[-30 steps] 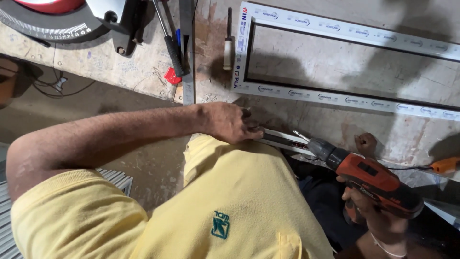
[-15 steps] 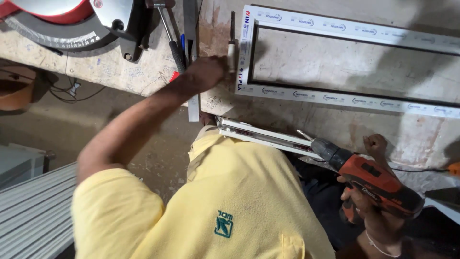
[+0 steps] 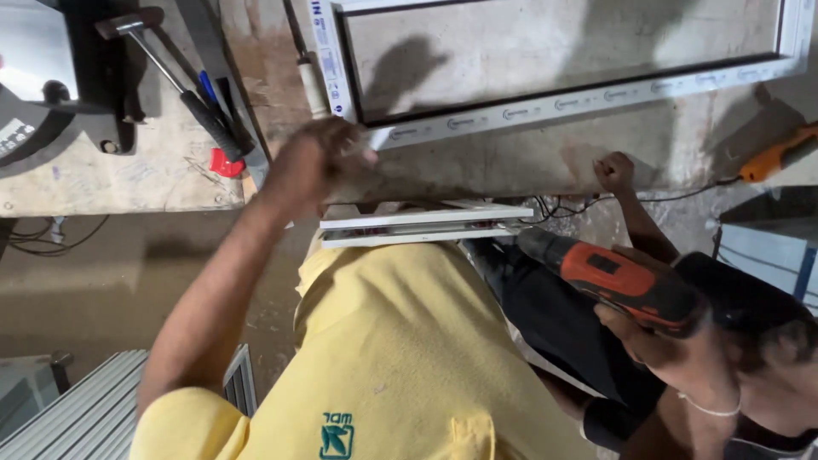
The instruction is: The recorder is assembling and securing components of white window frames using manual tools and a power drill on a workshop table.
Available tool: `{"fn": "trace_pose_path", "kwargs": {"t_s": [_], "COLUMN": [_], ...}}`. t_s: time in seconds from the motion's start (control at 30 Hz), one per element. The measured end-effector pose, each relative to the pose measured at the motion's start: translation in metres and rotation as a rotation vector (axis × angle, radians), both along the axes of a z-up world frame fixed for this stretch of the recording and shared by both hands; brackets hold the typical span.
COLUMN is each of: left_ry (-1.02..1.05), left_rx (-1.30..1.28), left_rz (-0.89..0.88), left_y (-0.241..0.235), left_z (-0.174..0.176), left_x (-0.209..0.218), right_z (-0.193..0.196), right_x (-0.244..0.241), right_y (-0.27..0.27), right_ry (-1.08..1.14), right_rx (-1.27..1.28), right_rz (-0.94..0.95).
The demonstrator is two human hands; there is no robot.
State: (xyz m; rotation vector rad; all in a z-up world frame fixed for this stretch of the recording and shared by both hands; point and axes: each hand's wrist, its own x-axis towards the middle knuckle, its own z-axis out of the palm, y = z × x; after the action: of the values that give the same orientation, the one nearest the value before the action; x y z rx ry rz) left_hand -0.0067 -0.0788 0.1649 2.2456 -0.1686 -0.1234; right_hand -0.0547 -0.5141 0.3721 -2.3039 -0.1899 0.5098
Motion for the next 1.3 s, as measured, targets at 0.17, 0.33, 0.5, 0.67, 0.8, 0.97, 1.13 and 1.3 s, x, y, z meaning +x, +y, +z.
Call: {"fn": "trace_pose_path", "kwargs": {"t_s": [0.17,0.33,0.5,0.67,0.8,0.97,1.13,1.3], "left_ry": [-0.13,0.317,0.311,0.022,-0.041,-0.023,-0.087,-0.03], "left_rx": [0.406,0.478,0.344,0.449,0.456,0.474,0.505,0.52], "left_rz": [-0.336,-0.398,-0.267,-0.313,-0.312,-0.364,-0.386,-0.418], "left_y": [-0.064,-0.077,-0.082,-0.084,-0.085,-0.085,-0.084,-0.087], "left_z": [0.034,0.045,0.013,0.004,0.007,0.012,0.016,0.013], "left_x": [-0.053,-0.04,-0.056,-0.06,-0.058,-0.055,-0.055,-0.053], "right_z": [-0.009,-0.018,-0.013,-0.004,0.025,0.033,0.036,0.04], "right_x": [0.014,0.024,0.032,0.041,0.059,0.076,0.083,0.078], "right_y": [0.002,0.002,0.009,0.025,0.06,0.085,0.092,0.089], "right_ry": [0.155,0.134,0.142,0.24,-0.23,0.31,0.408,0.325], "right_rx": [0.188,0.087,0.069,0.11,-0.119,-0.285,-0.551,-0.343], "right_rz": [0.08,0.154,0.174,0.17,0.594,0.311,0.351,0.309]}}
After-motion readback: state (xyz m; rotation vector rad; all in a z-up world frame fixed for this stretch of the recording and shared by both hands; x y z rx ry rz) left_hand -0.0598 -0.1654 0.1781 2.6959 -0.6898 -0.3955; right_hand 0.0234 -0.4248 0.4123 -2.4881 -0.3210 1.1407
